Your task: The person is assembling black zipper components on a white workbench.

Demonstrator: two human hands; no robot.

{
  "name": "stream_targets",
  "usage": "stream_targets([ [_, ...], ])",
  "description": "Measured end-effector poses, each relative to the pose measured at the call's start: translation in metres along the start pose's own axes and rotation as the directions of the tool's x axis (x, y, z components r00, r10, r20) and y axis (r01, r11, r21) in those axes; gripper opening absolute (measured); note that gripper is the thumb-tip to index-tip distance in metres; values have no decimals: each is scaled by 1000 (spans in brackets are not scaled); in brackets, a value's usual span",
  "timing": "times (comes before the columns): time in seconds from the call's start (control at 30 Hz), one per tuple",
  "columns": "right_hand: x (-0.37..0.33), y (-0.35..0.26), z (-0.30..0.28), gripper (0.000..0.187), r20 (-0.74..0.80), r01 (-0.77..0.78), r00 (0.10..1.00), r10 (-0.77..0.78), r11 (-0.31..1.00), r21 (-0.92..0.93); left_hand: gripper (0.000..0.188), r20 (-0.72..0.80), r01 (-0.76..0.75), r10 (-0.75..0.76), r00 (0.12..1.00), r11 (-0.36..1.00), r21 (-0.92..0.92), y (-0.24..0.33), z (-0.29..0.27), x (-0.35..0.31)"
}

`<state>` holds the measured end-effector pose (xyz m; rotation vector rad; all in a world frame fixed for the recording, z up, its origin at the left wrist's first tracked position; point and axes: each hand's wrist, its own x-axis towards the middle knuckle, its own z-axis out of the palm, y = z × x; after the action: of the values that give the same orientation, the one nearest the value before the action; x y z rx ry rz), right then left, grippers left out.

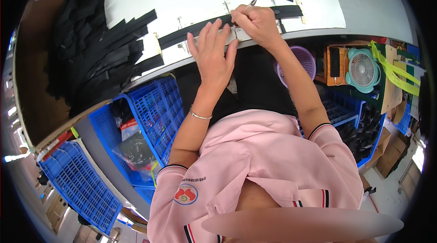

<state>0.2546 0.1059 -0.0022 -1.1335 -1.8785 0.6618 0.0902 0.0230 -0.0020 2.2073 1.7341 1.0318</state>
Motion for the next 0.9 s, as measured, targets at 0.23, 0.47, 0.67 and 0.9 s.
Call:
stream_targets([
  [0.23, -2, -20, -54, 26, -155, -247, 918, 365, 833, 496, 37, 30, 8, -9, 1000, 1000, 28, -1, -2, -1],
  [0.47, -12, 28, -98, 29, -122, -407, 879, 460, 860, 309, 37, 52, 12, -13, 999, 1000, 22, 3, 0, -1],
  [0.67, -9, 33, -96, 28, -141, -364, 893, 427, 870, 333, 61, 14, -42, 46, 999, 979, -199, 45, 31, 28],
  [0.9, -7, 30, -97, 29, -91, -436, 843, 531, 772, 462, 67, 71, -87, 104, 992, 974, -208, 74, 76, 67],
])
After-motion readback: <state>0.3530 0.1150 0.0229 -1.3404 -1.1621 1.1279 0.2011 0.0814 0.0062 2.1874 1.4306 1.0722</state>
